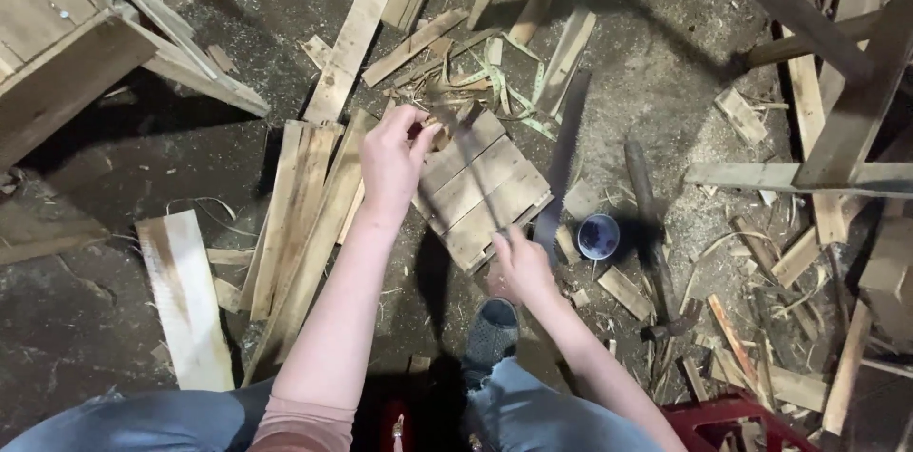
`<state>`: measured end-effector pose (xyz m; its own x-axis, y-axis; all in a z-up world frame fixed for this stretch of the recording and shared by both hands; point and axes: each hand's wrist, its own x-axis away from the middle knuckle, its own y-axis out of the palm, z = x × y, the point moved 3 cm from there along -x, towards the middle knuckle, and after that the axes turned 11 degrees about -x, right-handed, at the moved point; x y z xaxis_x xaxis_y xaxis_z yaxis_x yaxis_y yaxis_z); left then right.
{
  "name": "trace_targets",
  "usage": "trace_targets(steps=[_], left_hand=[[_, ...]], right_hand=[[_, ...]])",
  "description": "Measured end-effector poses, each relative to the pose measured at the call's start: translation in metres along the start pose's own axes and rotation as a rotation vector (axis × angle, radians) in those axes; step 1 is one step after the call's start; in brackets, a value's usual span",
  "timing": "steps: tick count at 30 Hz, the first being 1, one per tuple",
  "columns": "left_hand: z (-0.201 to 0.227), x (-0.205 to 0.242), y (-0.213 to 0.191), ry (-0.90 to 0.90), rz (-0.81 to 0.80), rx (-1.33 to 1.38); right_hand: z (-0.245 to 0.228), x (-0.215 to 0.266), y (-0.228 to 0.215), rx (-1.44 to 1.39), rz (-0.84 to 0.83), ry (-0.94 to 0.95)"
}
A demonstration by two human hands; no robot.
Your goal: The person is disassembling wooden pieces using a hammer and a hand blade to pry them apart and split them on a workshop floor.
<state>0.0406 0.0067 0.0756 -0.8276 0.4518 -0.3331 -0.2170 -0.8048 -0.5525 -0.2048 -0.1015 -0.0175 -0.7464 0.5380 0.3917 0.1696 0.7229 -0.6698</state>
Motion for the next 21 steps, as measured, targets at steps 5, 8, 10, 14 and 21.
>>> trace_targets(steps=[5, 8, 10, 14, 21], left_hand=[[-0.025, 0.010, 0.026, 0.003, 0.008, 0.027], [-0.033, 0.010, 0.030, -0.012, 0.003, 0.032], [-0.045, 0.015, 0.033, -0.027, -0.014, 0.027], [-0.019, 0.004, 0.011, -0.015, -0.015, 0.013], [0.002, 0.001, -0.002, -0.018, -0.039, 0.018]], right_hand=[[0.033, -0.018, 0.011, -0.107, -0.098, 0.100], [0.040, -0.020, 0.001, -0.252, -0.087, 0.125], [0.033, -0.010, -0.001, -0.289, -0.076, 0.131], [0.024, -0.014, 0.002, -0.019, -0.009, 0.063], [0.039, -0.018, 0.004, -0.208, -0.137, 0.117]])
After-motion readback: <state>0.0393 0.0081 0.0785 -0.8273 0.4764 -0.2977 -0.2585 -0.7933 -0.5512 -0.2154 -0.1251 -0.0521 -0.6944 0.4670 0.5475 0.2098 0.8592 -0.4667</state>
